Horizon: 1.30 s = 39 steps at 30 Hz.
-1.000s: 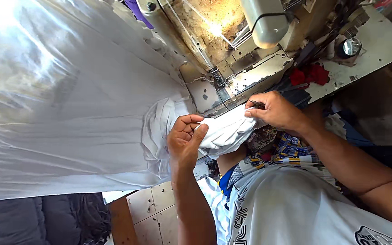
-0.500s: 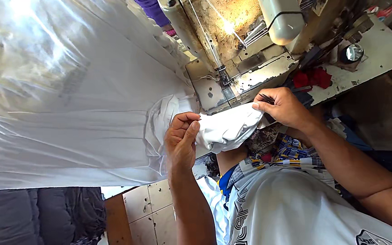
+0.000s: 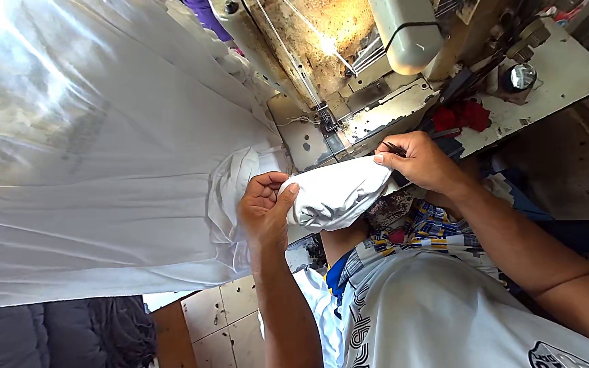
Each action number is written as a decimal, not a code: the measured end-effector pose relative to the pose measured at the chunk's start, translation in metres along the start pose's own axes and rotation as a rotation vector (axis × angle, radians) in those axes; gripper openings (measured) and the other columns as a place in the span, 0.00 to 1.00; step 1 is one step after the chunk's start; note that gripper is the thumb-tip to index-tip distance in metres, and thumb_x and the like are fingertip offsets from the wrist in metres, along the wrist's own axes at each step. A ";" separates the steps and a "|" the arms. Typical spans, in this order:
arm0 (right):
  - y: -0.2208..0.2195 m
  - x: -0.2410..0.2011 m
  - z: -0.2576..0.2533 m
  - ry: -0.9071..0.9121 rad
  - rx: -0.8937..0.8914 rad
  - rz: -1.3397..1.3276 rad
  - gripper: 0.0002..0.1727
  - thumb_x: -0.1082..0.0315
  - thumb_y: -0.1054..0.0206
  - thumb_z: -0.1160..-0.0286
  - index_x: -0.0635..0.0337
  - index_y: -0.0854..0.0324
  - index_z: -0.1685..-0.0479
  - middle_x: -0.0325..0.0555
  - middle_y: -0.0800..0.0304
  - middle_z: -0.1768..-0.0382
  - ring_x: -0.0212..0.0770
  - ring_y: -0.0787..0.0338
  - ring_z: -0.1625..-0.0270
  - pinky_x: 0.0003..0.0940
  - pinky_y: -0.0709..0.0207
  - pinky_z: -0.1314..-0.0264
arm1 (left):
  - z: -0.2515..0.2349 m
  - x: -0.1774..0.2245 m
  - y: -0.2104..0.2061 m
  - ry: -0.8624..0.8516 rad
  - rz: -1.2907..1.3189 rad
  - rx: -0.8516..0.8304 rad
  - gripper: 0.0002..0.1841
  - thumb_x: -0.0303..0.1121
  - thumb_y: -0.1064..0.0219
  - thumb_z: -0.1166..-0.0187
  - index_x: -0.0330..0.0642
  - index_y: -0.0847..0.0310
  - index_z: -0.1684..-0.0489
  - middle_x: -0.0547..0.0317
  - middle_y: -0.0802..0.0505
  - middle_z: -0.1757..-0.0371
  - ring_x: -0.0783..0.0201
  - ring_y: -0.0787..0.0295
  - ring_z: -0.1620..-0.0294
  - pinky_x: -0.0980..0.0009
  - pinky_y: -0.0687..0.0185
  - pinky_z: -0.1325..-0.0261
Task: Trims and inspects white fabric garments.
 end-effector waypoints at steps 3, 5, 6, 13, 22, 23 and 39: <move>0.000 0.002 -0.001 -0.003 -0.001 -0.003 0.10 0.63 0.32 0.18 0.54 0.13 0.68 0.36 0.15 0.77 0.29 0.18 0.73 0.29 0.24 0.69 | -0.001 -0.002 0.001 -0.009 -0.050 0.037 0.18 0.21 0.23 0.30 0.41 0.17 0.43 0.58 0.07 0.54 0.65 0.08 0.58 0.69 0.08 0.55; 0.000 0.003 -0.001 -0.005 -0.007 -0.006 0.10 0.63 0.32 0.18 0.54 0.13 0.67 0.36 0.15 0.76 0.29 0.18 0.73 0.29 0.24 0.69 | -0.001 -0.002 0.001 -0.015 -0.065 0.042 0.18 0.22 0.23 0.29 0.42 0.18 0.42 0.58 0.07 0.54 0.65 0.08 0.58 0.70 0.08 0.54; 0.000 0.003 -0.001 -0.005 -0.009 -0.007 0.10 0.63 0.32 0.18 0.55 0.13 0.67 0.36 0.15 0.76 0.29 0.18 0.73 0.29 0.24 0.69 | -0.001 -0.002 0.001 -0.016 -0.071 0.041 0.17 0.23 0.24 0.28 0.42 0.18 0.41 0.59 0.07 0.54 0.66 0.08 0.57 0.70 0.08 0.53; -0.006 -0.004 0.001 0.038 -0.098 0.017 0.06 0.61 0.24 0.25 0.53 0.10 0.61 0.34 0.10 0.71 0.28 0.15 0.70 0.27 0.20 0.66 | -0.001 0.001 -0.004 0.018 0.049 -0.048 0.12 0.26 0.37 0.15 0.43 0.20 0.37 0.60 0.08 0.52 0.67 0.09 0.54 0.69 0.11 0.49; -0.003 -0.002 0.001 0.023 -0.069 0.085 0.06 0.61 0.21 0.29 0.52 0.10 0.63 0.35 0.11 0.72 0.29 0.16 0.72 0.28 0.21 0.67 | 0.004 0.015 -0.014 0.088 0.314 -0.181 0.14 0.35 0.49 0.08 0.44 0.21 0.35 0.56 0.10 0.46 0.66 0.09 0.53 0.70 0.10 0.53; -0.002 0.000 0.001 0.007 -0.061 0.095 0.06 0.61 0.21 0.29 0.51 0.10 0.63 0.35 0.11 0.72 0.28 0.16 0.72 0.29 0.21 0.67 | 0.004 0.015 -0.014 0.087 0.322 -0.190 0.14 0.36 0.50 0.08 0.44 0.21 0.35 0.55 0.10 0.45 0.65 0.09 0.54 0.70 0.10 0.53; -0.055 -0.051 -0.010 0.264 -0.353 -0.359 0.20 0.72 0.32 0.19 0.69 0.17 0.31 0.48 0.06 0.43 0.33 0.08 0.44 0.29 0.12 0.39 | 0.005 0.039 -0.080 -0.074 0.330 -0.455 0.20 0.17 0.26 0.36 0.35 0.20 0.44 0.42 0.19 0.27 0.50 0.16 0.32 0.57 0.11 0.37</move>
Point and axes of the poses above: each hand's wrist, its own z-axis away from the middle knuckle, its own y-axis out of the back of the hand, x = y × z, the point moved 10 cm from there along -z, towards the middle knuckle
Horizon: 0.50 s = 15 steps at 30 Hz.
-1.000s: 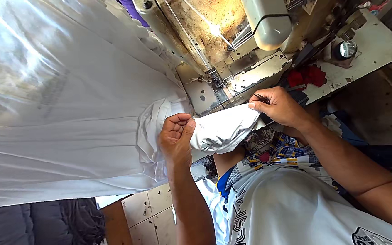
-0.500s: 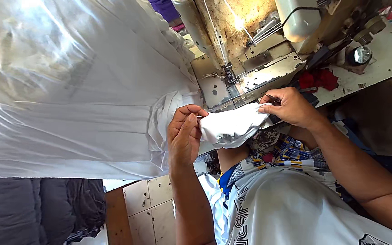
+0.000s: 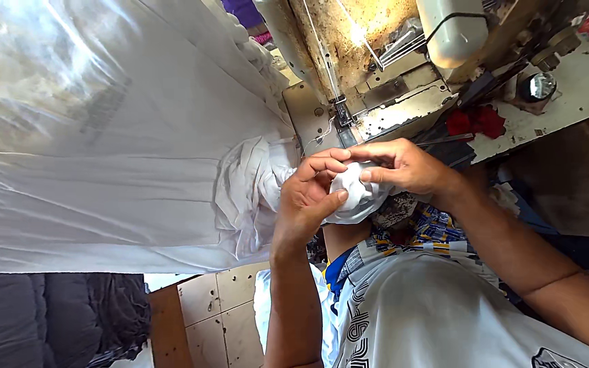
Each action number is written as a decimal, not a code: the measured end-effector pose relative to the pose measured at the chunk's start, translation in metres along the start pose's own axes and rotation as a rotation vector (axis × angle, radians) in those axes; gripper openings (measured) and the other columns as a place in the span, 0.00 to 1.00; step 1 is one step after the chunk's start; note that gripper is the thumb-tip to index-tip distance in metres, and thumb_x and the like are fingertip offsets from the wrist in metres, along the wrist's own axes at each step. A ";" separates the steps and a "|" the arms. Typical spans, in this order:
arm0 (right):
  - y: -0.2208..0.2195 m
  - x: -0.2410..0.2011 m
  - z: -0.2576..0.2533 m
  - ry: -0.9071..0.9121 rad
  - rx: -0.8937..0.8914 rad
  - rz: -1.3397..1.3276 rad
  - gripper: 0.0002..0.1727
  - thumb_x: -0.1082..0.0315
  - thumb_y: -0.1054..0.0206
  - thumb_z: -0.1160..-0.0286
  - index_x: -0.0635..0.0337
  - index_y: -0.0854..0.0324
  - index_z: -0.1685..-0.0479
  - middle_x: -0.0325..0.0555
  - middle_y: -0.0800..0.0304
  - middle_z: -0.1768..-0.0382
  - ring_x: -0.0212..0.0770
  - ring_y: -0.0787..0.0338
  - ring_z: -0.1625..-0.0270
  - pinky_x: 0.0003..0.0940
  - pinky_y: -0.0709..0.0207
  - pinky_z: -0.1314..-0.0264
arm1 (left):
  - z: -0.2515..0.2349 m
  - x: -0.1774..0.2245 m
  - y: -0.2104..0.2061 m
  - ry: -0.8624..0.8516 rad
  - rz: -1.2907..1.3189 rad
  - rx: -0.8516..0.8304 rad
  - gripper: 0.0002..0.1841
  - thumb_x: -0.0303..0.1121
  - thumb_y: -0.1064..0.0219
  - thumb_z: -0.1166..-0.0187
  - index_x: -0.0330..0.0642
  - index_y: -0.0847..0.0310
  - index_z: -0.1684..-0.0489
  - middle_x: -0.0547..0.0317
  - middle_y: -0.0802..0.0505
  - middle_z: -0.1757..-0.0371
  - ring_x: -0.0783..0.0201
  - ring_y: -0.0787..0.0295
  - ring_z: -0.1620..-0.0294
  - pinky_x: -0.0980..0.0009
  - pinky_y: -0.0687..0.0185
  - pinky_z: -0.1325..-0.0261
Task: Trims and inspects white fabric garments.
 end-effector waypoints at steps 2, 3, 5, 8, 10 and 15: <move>-0.006 0.010 -0.005 -0.026 -0.034 -0.142 0.07 0.72 0.27 0.24 0.70 0.12 0.57 0.43 0.10 0.69 0.29 0.14 0.68 0.23 0.19 0.65 | 0.000 0.002 -0.006 -0.015 -0.162 0.014 0.22 0.12 0.28 0.37 0.33 0.20 0.43 0.44 0.18 0.27 0.50 0.17 0.30 0.56 0.12 0.34; -0.004 0.013 -0.005 -0.041 -0.005 -0.198 0.06 0.73 0.26 0.26 0.68 0.14 0.64 0.41 0.13 0.74 0.28 0.18 0.74 0.23 0.23 0.71 | 0.002 0.002 -0.004 -0.008 -0.331 0.053 0.23 0.12 0.29 0.37 0.34 0.20 0.40 0.46 0.18 0.26 0.51 0.15 0.31 0.57 0.10 0.35; 0.010 0.012 -0.001 -0.049 0.104 -0.318 0.04 0.75 0.27 0.26 0.68 0.15 0.65 0.42 0.15 0.75 0.28 0.20 0.76 0.24 0.23 0.74 | 0.013 -0.002 0.006 0.040 -0.758 0.193 0.23 0.16 0.30 0.34 0.41 0.17 0.38 0.56 0.17 0.26 0.61 0.13 0.35 0.64 0.08 0.42; 0.033 0.018 0.007 -0.086 0.261 -0.329 0.04 0.75 0.26 0.28 0.67 0.15 0.62 0.43 0.15 0.75 0.29 0.23 0.79 0.24 0.28 0.78 | 0.034 0.001 0.020 0.113 -1.127 0.366 0.21 0.23 0.27 0.35 0.49 0.15 0.41 0.62 0.16 0.27 0.66 0.16 0.33 0.65 0.12 0.44; 0.042 0.030 0.014 -0.165 0.329 -0.286 0.05 0.74 0.24 0.30 0.65 0.14 0.62 0.42 0.16 0.76 0.28 0.25 0.80 0.23 0.29 0.79 | 0.043 0.011 0.023 0.118 -1.166 0.374 0.21 0.23 0.29 0.37 0.48 0.15 0.43 0.60 0.17 0.29 0.64 0.17 0.33 0.63 0.12 0.41; 0.050 0.042 0.026 -0.268 0.395 -0.351 0.04 0.73 0.24 0.29 0.63 0.14 0.62 0.39 0.23 0.82 0.25 0.37 0.89 0.19 0.46 0.90 | 0.046 0.021 0.041 0.140 -0.667 0.333 0.10 0.24 0.33 0.21 0.43 0.13 0.46 0.62 0.05 0.58 0.68 0.08 0.62 0.73 0.10 0.58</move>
Point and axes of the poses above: each hand's wrist, its own z-axis away from the middle knuckle, its own y-axis out of the back of the hand, x = y × z, the point moved 10 cm from there along -z, towards the middle knuckle
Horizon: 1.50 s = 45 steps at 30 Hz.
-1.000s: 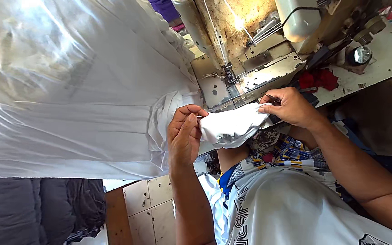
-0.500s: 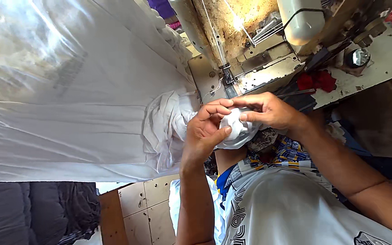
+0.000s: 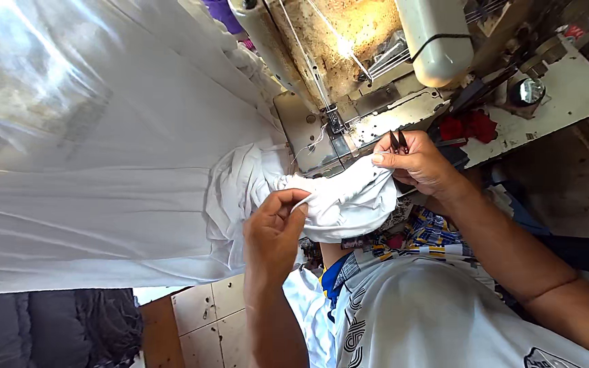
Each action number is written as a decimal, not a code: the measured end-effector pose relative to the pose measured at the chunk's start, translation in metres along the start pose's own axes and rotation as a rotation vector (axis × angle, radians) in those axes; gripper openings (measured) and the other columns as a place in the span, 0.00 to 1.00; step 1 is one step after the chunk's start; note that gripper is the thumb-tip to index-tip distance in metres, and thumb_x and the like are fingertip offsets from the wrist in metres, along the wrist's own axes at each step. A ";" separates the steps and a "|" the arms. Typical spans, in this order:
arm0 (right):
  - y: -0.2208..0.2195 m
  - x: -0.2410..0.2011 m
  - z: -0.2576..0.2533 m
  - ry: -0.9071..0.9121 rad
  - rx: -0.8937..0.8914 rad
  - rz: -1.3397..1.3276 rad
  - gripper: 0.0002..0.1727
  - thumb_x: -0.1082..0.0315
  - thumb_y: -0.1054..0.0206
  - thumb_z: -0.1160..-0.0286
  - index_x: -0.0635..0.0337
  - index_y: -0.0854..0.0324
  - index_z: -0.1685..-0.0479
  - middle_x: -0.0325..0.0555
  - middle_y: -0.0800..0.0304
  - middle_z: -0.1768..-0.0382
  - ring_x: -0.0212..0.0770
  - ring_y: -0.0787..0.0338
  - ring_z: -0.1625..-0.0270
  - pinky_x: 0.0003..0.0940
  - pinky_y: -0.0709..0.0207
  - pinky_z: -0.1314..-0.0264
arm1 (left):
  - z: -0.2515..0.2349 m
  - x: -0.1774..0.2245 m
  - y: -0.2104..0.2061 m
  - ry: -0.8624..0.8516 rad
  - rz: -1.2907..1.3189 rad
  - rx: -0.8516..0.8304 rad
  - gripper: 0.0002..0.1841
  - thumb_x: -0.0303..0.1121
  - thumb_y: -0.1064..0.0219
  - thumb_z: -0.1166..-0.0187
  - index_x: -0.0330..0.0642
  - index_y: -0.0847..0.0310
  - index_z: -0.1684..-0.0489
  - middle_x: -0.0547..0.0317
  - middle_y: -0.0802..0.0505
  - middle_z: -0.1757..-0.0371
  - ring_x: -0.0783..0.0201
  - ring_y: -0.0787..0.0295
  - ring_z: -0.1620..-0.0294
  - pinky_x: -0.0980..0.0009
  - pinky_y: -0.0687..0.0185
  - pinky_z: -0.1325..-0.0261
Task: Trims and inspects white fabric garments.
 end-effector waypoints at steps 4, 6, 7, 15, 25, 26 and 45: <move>0.000 -0.003 0.003 0.031 -0.003 0.059 0.04 0.73 0.24 0.28 0.63 0.14 0.63 0.39 0.21 0.81 0.25 0.34 0.88 0.19 0.44 0.90 | -0.012 -0.017 -0.001 0.026 0.308 -0.003 0.10 0.27 0.36 0.16 0.41 0.15 0.43 0.60 0.08 0.60 0.70 0.11 0.64 0.74 0.12 0.59; 0.001 -0.005 0.004 0.053 0.011 0.093 0.04 0.73 0.24 0.29 0.63 0.14 0.62 0.40 0.20 0.80 0.26 0.33 0.87 0.19 0.42 0.88 | -0.016 -0.023 -0.004 0.035 0.362 0.037 0.09 0.28 0.38 0.15 0.42 0.16 0.44 0.61 0.09 0.62 0.71 0.13 0.66 0.75 0.14 0.62; 0.002 -0.006 0.004 0.060 0.024 0.101 0.05 0.73 0.23 0.30 0.64 0.13 0.62 0.40 0.20 0.80 0.26 0.32 0.87 0.19 0.42 0.88 | -0.016 -0.026 -0.005 0.038 0.365 0.058 0.09 0.27 0.38 0.15 0.41 0.16 0.44 0.61 0.10 0.63 0.70 0.13 0.66 0.74 0.14 0.62; 0.017 -0.006 0.007 0.113 0.145 0.168 0.08 0.73 0.19 0.35 0.64 0.12 0.63 0.40 0.18 0.80 0.27 0.30 0.85 0.20 0.39 0.86 | -0.021 -0.022 -0.006 -0.020 0.221 0.139 0.08 0.27 0.37 0.14 0.41 0.17 0.44 0.62 0.10 0.62 0.70 0.12 0.65 0.75 0.13 0.62; 0.022 -0.009 0.007 0.181 0.190 0.236 0.08 0.71 0.18 0.37 0.63 0.12 0.65 0.41 0.16 0.77 0.29 0.24 0.80 0.22 0.31 0.79 | -0.021 -0.016 -0.002 -0.066 0.132 0.173 0.08 0.26 0.34 0.17 0.41 0.16 0.45 0.63 0.08 0.57 0.70 0.11 0.62 0.75 0.12 0.61; 0.023 -0.009 0.007 0.188 0.192 0.239 0.08 0.71 0.18 0.37 0.63 0.13 0.66 0.41 0.16 0.77 0.29 0.23 0.79 0.23 0.29 0.77 | -0.020 -0.015 -0.002 -0.069 0.134 0.175 0.09 0.25 0.33 0.17 0.41 0.16 0.44 0.62 0.08 0.56 0.70 0.11 0.61 0.75 0.12 0.60; 0.025 -0.012 0.008 0.220 0.239 0.241 0.08 0.74 0.18 0.39 0.63 0.13 0.65 0.41 0.17 0.78 0.28 0.28 0.83 0.21 0.36 0.83 | -0.017 -0.001 0.005 -0.210 0.055 0.308 0.14 0.21 0.27 0.25 0.38 0.18 0.43 0.60 0.08 0.51 0.71 0.11 0.65 0.75 0.10 0.63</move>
Point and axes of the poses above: each hand's wrist, its own z-axis away from the middle knuckle, its own y-axis out of the back of the hand, x = y × z, the point moved 10 cm from there along -z, towards the middle knuckle
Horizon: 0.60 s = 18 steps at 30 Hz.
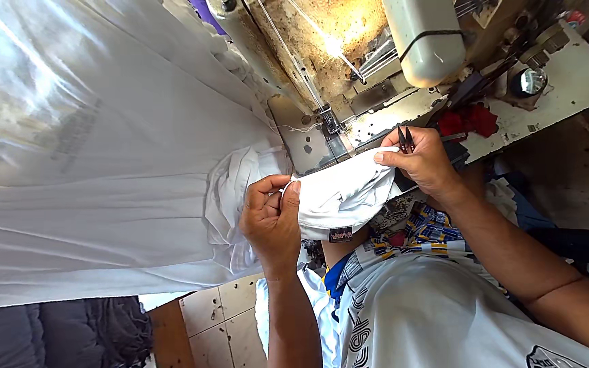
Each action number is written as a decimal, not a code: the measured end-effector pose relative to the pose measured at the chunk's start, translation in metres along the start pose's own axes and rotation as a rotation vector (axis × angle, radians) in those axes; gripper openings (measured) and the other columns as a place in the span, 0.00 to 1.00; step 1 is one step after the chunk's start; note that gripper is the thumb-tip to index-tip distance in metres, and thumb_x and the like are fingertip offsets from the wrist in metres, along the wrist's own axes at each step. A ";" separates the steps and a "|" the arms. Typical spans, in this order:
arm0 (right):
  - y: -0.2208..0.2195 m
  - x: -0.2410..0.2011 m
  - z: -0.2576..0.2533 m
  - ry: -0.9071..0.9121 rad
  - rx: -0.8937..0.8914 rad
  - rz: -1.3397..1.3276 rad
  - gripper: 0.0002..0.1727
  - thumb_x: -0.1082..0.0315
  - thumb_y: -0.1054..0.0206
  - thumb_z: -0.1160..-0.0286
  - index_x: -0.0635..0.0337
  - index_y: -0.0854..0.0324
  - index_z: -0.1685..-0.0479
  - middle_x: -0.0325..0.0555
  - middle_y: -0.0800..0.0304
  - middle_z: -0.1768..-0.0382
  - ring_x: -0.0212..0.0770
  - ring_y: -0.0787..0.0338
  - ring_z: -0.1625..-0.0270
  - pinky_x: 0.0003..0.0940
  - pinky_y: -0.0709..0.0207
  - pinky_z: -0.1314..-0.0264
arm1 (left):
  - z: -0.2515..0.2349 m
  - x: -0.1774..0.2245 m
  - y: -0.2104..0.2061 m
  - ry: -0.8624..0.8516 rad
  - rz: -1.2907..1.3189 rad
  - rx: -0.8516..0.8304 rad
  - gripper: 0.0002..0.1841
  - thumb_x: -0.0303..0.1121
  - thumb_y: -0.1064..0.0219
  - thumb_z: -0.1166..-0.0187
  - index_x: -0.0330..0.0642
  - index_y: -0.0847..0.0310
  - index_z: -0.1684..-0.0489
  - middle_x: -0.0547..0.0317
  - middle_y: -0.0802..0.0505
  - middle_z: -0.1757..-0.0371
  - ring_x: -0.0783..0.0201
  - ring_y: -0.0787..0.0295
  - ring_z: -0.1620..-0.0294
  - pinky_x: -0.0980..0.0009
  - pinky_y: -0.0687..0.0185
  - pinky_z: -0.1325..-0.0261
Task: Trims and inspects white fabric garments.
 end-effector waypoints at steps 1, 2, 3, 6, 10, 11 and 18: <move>0.000 0.000 0.000 -0.003 0.002 -0.003 0.08 0.74 0.19 0.38 0.64 0.13 0.65 0.41 0.17 0.78 0.28 0.28 0.83 0.21 0.36 0.83 | 0.000 -0.001 0.000 0.001 -0.004 0.002 0.14 0.21 0.27 0.25 0.38 0.18 0.43 0.60 0.08 0.50 0.71 0.11 0.65 0.75 0.09 0.63; 0.000 0.000 0.000 -0.005 0.002 -0.006 0.08 0.74 0.19 0.38 0.64 0.12 0.65 0.41 0.17 0.78 0.28 0.28 0.83 0.21 0.36 0.83 | 0.000 -0.001 0.000 0.002 -0.013 0.004 0.14 0.21 0.27 0.25 0.38 0.18 0.43 0.60 0.08 0.50 0.70 0.10 0.64 0.75 0.09 0.62; 0.000 0.000 0.000 -0.007 -0.001 -0.006 0.08 0.74 0.19 0.37 0.64 0.12 0.64 0.41 0.16 0.77 0.28 0.28 0.83 0.21 0.36 0.83 | -0.001 -0.001 0.000 0.003 -0.022 0.008 0.14 0.21 0.27 0.24 0.38 0.18 0.43 0.60 0.08 0.50 0.70 0.10 0.64 0.75 0.09 0.62; -0.002 -0.001 0.000 0.013 -0.034 0.002 0.08 0.73 0.20 0.35 0.65 0.12 0.60 0.44 0.12 0.73 0.30 0.23 0.79 0.23 0.30 0.79 | -0.003 -0.002 -0.001 0.010 -0.034 0.015 0.14 0.22 0.26 0.24 0.38 0.18 0.43 0.61 0.08 0.51 0.70 0.10 0.64 0.75 0.09 0.62; -0.004 -0.004 0.000 0.023 -0.070 -0.002 0.08 0.71 0.22 0.30 0.65 0.11 0.57 0.43 0.12 0.73 0.30 0.22 0.78 0.23 0.29 0.78 | -0.005 -0.006 -0.003 0.032 -0.038 0.010 0.14 0.24 0.26 0.24 0.40 0.18 0.42 0.62 0.08 0.50 0.70 0.09 0.62 0.74 0.08 0.61; -0.004 -0.004 0.001 0.020 -0.069 -0.005 0.07 0.71 0.23 0.30 0.65 0.11 0.57 0.42 0.13 0.73 0.29 0.24 0.79 0.22 0.32 0.79 | -0.006 -0.007 -0.003 0.032 -0.038 0.006 0.14 0.24 0.26 0.24 0.40 0.18 0.42 0.62 0.08 0.50 0.70 0.09 0.62 0.74 0.08 0.61; -0.001 -0.003 0.001 0.025 -0.054 -0.016 0.07 0.72 0.22 0.30 0.64 0.11 0.58 0.41 0.13 0.74 0.28 0.25 0.80 0.22 0.34 0.80 | -0.007 -0.007 -0.005 0.026 -0.040 0.001 0.14 0.23 0.27 0.23 0.39 0.17 0.42 0.61 0.08 0.50 0.70 0.10 0.64 0.75 0.09 0.63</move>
Point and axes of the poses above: each hand's wrist, its own z-axis away from the middle knuckle, its own y-axis out of the back of the hand, x = y × z, the point moved 10 cm from there along -z, towards the middle knuckle
